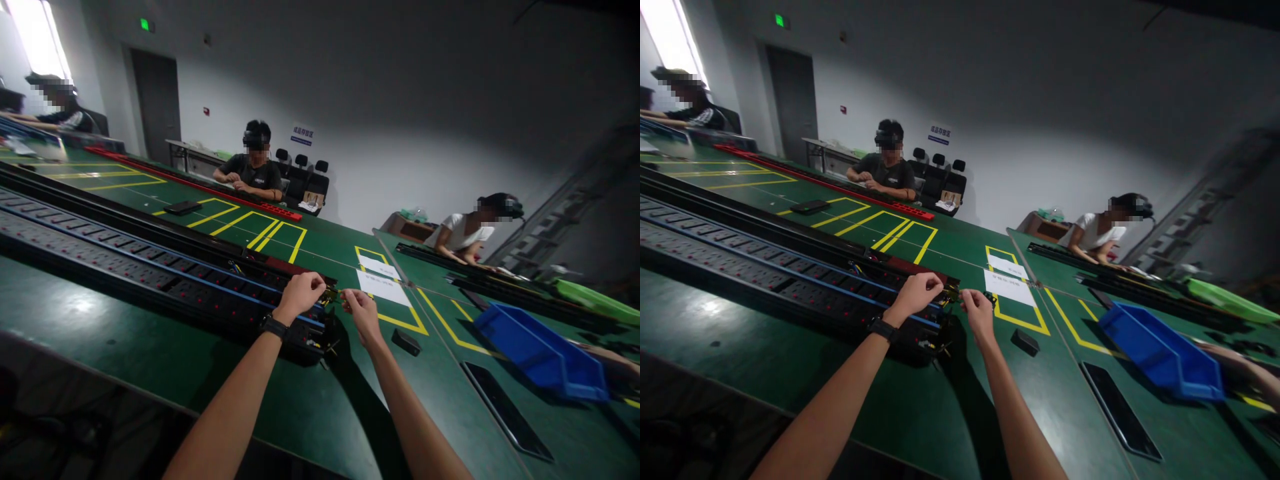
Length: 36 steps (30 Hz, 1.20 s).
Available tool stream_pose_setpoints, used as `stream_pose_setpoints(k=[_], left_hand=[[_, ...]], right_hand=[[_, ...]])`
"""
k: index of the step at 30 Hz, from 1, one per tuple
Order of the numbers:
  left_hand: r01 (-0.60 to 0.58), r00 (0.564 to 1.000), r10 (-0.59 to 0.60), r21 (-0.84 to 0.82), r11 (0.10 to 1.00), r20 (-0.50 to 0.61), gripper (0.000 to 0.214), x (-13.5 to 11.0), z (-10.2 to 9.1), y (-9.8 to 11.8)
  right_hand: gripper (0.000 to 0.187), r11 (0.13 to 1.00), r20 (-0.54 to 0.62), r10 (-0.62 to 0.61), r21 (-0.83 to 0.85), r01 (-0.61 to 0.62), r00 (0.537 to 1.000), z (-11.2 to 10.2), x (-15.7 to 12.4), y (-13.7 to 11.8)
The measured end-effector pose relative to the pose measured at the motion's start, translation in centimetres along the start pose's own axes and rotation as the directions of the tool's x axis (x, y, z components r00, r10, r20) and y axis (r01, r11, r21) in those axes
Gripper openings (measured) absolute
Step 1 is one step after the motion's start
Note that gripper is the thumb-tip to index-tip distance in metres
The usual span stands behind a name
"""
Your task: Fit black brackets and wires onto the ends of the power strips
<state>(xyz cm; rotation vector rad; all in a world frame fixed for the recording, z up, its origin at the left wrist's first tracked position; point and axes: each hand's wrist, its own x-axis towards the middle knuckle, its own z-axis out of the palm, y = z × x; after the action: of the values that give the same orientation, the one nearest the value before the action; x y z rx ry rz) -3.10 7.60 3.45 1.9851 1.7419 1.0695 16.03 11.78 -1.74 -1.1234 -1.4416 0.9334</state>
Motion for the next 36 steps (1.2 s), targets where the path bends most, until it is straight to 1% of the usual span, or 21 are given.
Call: stream_pose_setpoints(k=[2,4,6,9,11,14,16,20,24,29,33,36], left_hand=[[0.065,0.998,-0.064,0.170,0.983,-0.009,0.021,-0.2,-0.1,0.5],[0.095,0.995,-0.100,0.291,0.952,0.003,0.022,-0.3,0.1,1.2],[0.110,0.992,-0.125,0.348,0.931,0.023,0.023,-0.2,0.6,1.6],[0.124,0.989,-0.147,0.392,0.911,0.029,0.026,0.5,1.4,1.9],[0.138,0.987,-0.159,0.409,0.902,0.019,0.028,0.9,1.7,1.8],[0.149,0.982,-0.181,0.399,0.905,0.044,0.028,1.3,2.0,1.7],[0.153,0.980,-0.189,0.388,0.909,0.058,0.028,1.4,2.1,1.7],[0.186,0.976,-0.216,0.378,0.907,0.040,0.027,1.4,2.1,1.6],[0.211,0.970,-0.241,0.376,0.902,0.034,0.026,1.3,2.2,1.5],[0.199,0.975,-0.223,0.434,0.879,0.006,0.031,1.1,2.3,1.8],[0.216,0.972,-0.237,0.434,0.875,-0.005,0.031,1.2,2.5,1.8],[0.203,0.975,-0.221,0.444,0.872,-0.012,0.030,1.2,2.7,1.6]], right_hand=[[0.060,0.999,-0.024,0.030,-0.031,-0.031,0.999,-0.1,0.1,1.0],[0.064,0.998,-0.007,0.052,-0.044,-0.053,0.999,-0.1,0.1,1.6],[0.067,0.997,0.038,0.060,-0.042,-0.058,0.997,0.0,0.1,1.8],[0.067,0.998,0.105,0.020,-0.062,-0.014,0.994,0.3,-0.1,1.8],[0.066,0.997,0.136,-0.010,-0.077,0.020,0.991,0.5,-0.2,2.0],[0.067,0.995,0.166,-0.028,-0.091,0.044,0.986,0.8,-0.2,2.4],[0.068,0.994,0.170,-0.028,-0.102,0.046,0.985,0.9,-0.2,2.8],[0.068,0.994,0.172,-0.028,-0.097,0.045,0.985,1.0,-0.3,3.3],[0.065,0.989,0.174,-0.055,-0.124,0.077,0.983,1.2,-0.4,3.6],[0.067,0.987,0.167,-0.068,-0.134,0.091,0.984,1.3,-0.4,3.8],[0.065,0.985,0.177,-0.078,-0.138,0.103,0.981,1.4,-0.4,3.8],[0.064,0.983,0.176,-0.084,-0.145,0.110,0.981,1.4,-0.4,3.8]])
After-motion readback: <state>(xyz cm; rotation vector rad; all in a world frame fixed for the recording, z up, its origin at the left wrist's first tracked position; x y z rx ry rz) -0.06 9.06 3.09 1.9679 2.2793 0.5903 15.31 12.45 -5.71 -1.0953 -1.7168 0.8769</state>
